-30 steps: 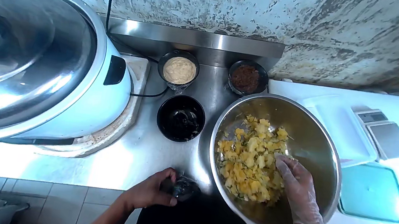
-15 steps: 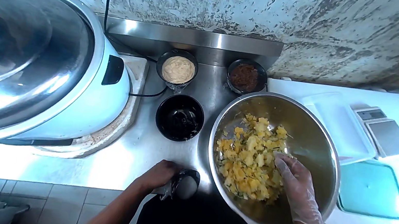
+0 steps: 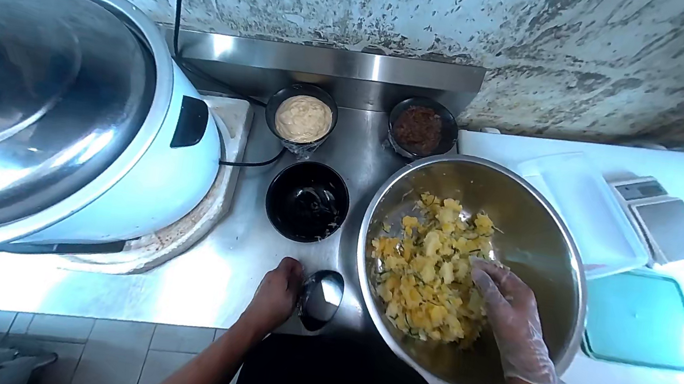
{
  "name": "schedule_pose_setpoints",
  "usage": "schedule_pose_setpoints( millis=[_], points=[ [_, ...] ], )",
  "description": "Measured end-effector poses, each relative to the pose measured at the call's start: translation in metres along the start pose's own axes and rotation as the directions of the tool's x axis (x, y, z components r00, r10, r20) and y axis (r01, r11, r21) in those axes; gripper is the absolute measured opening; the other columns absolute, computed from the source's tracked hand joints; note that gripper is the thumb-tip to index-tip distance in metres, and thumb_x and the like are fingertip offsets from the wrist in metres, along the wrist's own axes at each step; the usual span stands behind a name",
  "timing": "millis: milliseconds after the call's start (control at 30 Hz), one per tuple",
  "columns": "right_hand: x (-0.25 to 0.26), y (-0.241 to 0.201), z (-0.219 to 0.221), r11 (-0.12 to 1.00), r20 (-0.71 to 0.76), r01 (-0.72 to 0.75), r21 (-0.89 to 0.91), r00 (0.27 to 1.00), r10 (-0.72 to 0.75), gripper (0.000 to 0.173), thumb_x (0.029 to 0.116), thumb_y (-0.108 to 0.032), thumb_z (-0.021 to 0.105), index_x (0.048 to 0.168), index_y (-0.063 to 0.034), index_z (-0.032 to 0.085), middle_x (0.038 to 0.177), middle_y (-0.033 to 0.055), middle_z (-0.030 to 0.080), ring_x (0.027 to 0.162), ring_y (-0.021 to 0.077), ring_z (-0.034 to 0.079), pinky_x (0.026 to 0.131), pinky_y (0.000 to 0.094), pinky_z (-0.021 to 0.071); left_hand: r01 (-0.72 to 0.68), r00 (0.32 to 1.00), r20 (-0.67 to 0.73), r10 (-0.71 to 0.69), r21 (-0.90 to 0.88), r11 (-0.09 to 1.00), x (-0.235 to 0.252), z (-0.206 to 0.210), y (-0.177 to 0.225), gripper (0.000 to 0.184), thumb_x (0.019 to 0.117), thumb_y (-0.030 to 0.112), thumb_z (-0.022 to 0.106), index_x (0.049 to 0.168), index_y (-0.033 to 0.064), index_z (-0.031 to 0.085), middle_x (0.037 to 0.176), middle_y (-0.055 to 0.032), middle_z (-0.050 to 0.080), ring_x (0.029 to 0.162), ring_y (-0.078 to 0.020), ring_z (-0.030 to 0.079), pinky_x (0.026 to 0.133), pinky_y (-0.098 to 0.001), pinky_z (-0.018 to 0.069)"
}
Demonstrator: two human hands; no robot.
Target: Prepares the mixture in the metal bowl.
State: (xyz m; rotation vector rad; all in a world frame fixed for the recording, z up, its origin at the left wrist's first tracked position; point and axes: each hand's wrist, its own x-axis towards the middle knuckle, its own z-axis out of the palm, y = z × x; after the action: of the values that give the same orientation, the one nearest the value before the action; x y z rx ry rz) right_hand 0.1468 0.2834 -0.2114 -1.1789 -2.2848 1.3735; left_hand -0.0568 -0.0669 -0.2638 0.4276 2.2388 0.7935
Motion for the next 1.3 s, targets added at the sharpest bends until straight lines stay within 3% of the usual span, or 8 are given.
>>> schedule_pose_setpoints(
  millis=[200,333,533,633,767,933,1167,1300],
  points=[
    [0.0,0.002,0.001,1.0,-0.02,0.007,-0.012,1.0,-0.008,0.032,0.0972,-0.032,0.063,0.115,-0.0079,0.074,0.114,0.0057,0.073,0.106,0.0161,0.069,0.091,0.0407,0.0577,0.141,0.988,-0.074,-0.135,0.068,0.988,-0.003,0.001,-0.001,0.035,0.107,0.026,0.046,0.126,0.0029,0.062,0.107,-0.0161,0.071,0.104,-0.0298,0.07,0.095,-0.0503,0.0536],
    [0.001,0.003,0.001,1.0,-0.021,0.001,-0.012,1.0,-0.001,0.032,0.0969,-0.033,0.063,0.116,-0.009,0.074,0.115,0.0048,0.073,0.107,0.0148,0.068,0.092,0.0398,0.0574,0.079,0.966,-0.25,-0.065,0.046,0.996,-0.009,0.004,-0.013,0.035,0.1016,0.027,0.058,0.126,0.0027,0.061,0.1,-0.0124,0.073,0.092,-0.0266,0.072,0.087,-0.0488,0.0579],
    [0.001,0.005,0.001,1.0,-0.02,0.02,-0.01,1.0,-0.02,0.033,0.0962,-0.034,0.063,0.114,-0.0089,0.075,0.113,0.0047,0.073,0.105,0.0141,0.069,0.09,0.0382,0.0581,-0.192,0.843,-0.489,0.224,0.115,0.975,-0.025,0.007,-0.036,0.031,0.0969,0.039,0.06,0.094,0.0097,0.072,0.1,-0.007,0.065,0.077,-0.015,0.062,0.066,-0.0345,0.0553],
    [0.001,0.005,0.001,1.0,-0.013,0.012,-0.013,1.0,-0.012,0.035,0.0964,-0.035,0.063,0.115,-0.0087,0.075,0.114,0.0052,0.073,0.106,0.015,0.068,0.091,0.0396,0.0575,-0.252,0.902,-0.359,0.239,0.011,0.968,-0.032,0.004,-0.034,0.034,0.0998,0.041,0.057,0.093,0.0124,0.074,0.096,-0.0009,0.069,0.081,-0.0081,0.065,0.072,-0.0288,0.0573],
    [0.001,0.005,0.001,1.0,-0.01,0.008,0.003,1.0,-0.008,0.035,0.0958,-0.035,0.063,0.115,-0.0088,0.075,0.114,0.005,0.073,0.107,0.0153,0.068,0.092,0.0395,0.0576,-0.133,0.987,-0.123,0.108,-0.219,0.967,-0.034,0.004,-0.027,0.038,0.1011,0.044,0.054,0.106,0.012,0.074,0.102,-0.0015,0.07,0.089,-0.0088,0.067,0.081,-0.0304,0.0576],
    [0.0,0.003,0.001,1.0,-0.017,-0.009,0.011,1.0,0.009,0.034,0.0963,-0.035,0.063,0.115,-0.0086,0.075,0.114,0.0051,0.073,0.106,0.0145,0.068,0.092,0.039,0.0573,0.018,0.993,0.113,0.037,-0.447,0.894,-0.031,0.007,-0.027,0.045,0.1041,0.046,0.046,0.112,0.0115,0.073,0.098,-0.0015,0.072,0.09,-0.0105,0.068,0.084,-0.0351,0.0566],
    [0.0,0.004,0.0,1.0,-0.012,-0.002,-0.008,1.0,0.002,0.037,0.0956,-0.037,0.063,0.117,-0.0089,0.074,0.116,0.0061,0.073,0.109,0.0166,0.068,0.094,0.0425,0.0568,0.092,0.991,0.134,-0.015,-0.588,0.804,-0.027,0.01,-0.033,0.039,0.0986,0.044,0.058,0.108,0.0074,0.065,0.087,-0.0036,0.067,0.078,-0.0141,0.065,0.071,-0.0335,0.0558],
    [0.0,0.003,0.001,1.0,-0.014,0.001,0.007,1.0,-0.001,0.036,0.0956,-0.036,0.064,0.116,-0.0083,0.074,0.115,0.006,0.073,0.108,0.0161,0.068,0.093,0.041,0.0569,0.146,0.988,0.121,-0.093,-0.571,0.808,-0.024,0.002,-0.029,0.02,0.0985,0.023,0.057,0.106,0.0064,0.065,0.084,-0.0024,0.065,0.071,-0.0116,0.061,0.064,-0.0297,0.0515]
  ],
)
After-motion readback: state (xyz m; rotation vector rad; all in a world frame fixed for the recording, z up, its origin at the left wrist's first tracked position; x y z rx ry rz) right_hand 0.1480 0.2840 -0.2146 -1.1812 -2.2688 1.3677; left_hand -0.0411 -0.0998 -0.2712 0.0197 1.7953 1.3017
